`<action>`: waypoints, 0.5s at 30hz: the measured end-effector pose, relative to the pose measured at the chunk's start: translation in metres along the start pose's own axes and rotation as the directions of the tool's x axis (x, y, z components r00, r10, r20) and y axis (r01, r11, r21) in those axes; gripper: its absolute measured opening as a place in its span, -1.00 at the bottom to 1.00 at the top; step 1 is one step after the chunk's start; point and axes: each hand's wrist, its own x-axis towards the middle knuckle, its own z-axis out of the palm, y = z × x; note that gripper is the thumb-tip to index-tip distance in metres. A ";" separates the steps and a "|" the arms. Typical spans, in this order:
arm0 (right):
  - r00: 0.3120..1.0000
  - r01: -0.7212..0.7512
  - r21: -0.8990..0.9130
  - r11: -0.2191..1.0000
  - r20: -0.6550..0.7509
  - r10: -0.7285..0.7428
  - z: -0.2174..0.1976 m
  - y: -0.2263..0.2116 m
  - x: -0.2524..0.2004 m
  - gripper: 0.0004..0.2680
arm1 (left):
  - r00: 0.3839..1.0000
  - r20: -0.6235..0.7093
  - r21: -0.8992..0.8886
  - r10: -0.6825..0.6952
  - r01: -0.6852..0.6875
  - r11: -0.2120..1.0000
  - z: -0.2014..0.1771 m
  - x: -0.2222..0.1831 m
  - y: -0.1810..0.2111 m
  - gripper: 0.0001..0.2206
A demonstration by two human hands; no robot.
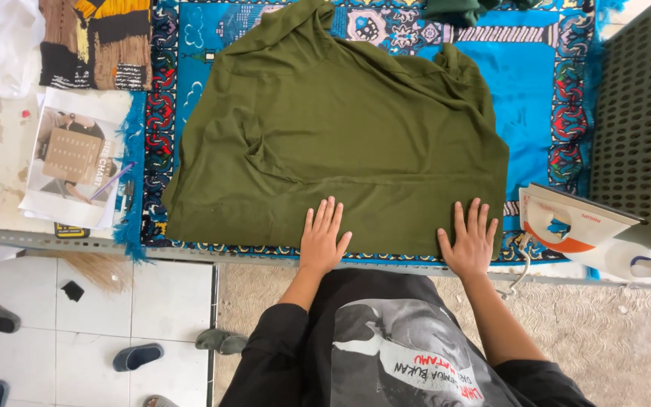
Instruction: Ironing a green garment using a hand iron and a spray bottle for dampening.
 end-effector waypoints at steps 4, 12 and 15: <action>1.000 -0.005 -0.001 1.000 0.030 0.005 0.008 0.007 -0.001 -0.42 | 1.000 0.020 0.022 0.009 -0.009 1.000 0.001 -0.001 -0.002 -0.34; 0.992 -0.045 -0.035 0.998 0.118 0.048 0.005 0.009 0.002 -0.43 | 0.999 0.041 0.039 0.014 -0.016 0.999 0.001 -0.002 -0.006 -0.34; 0.997 -0.017 0.091 0.996 -0.080 0.024 -0.006 0.011 -0.007 -0.43 | 0.999 0.037 0.034 0.023 -0.024 0.999 0.004 -0.003 -0.008 -0.35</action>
